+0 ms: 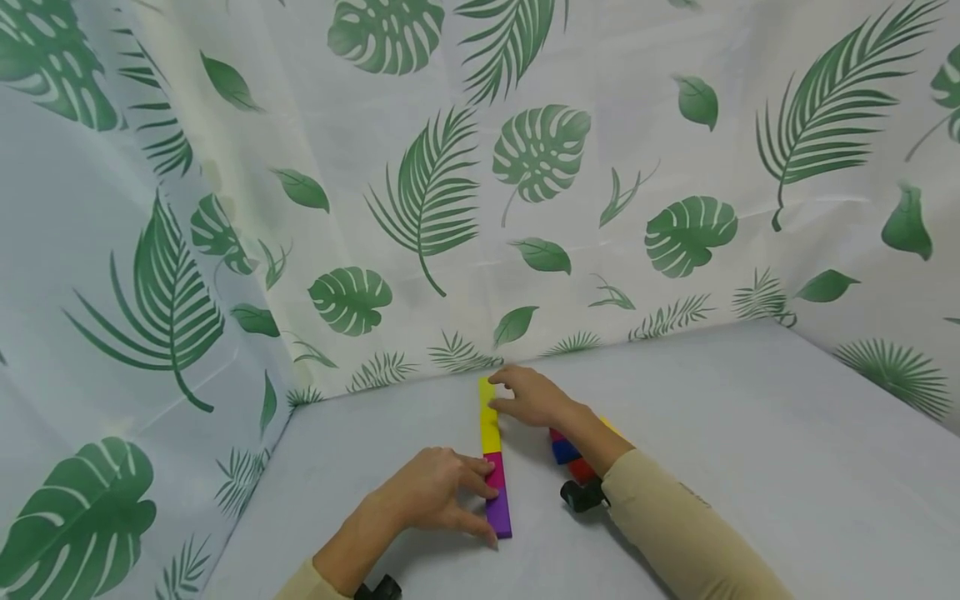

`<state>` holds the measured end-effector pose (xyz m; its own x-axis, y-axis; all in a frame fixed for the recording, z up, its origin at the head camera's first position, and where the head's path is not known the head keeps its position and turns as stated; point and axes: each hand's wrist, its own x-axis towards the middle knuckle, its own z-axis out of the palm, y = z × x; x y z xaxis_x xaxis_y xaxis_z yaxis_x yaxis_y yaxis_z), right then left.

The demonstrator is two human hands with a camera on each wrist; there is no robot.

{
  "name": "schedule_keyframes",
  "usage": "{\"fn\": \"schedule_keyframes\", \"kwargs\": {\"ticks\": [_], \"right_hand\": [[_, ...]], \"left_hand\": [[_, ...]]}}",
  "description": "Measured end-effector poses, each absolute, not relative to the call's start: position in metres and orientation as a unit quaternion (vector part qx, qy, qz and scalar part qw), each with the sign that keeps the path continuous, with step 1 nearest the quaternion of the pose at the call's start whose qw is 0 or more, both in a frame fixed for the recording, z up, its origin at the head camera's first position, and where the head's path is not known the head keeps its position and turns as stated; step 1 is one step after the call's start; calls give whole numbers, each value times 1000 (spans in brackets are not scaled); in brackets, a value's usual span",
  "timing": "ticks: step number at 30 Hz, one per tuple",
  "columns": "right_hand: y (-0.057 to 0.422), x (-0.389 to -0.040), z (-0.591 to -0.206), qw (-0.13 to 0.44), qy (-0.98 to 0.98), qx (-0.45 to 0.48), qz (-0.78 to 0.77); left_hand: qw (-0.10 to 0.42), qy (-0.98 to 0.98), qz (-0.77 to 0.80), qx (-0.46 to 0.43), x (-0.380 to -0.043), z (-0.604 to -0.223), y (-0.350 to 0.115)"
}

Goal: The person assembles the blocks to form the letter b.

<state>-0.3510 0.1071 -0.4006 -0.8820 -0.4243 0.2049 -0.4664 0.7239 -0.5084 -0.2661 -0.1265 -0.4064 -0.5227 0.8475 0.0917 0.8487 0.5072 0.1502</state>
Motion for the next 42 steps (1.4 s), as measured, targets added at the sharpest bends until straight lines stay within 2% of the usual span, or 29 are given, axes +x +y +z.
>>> {"fn": "schedule_keyframes", "kwargs": {"ticks": [24,42], "right_hand": [[137,-331,-387,28,-924,264,275],[170,-322,-381,-16,-922,270,278]], "left_hand": [[-4,-879,-70,-472,-266,-406,-126],[-7,-883,-73,-464,-265,-406,-125]]}}
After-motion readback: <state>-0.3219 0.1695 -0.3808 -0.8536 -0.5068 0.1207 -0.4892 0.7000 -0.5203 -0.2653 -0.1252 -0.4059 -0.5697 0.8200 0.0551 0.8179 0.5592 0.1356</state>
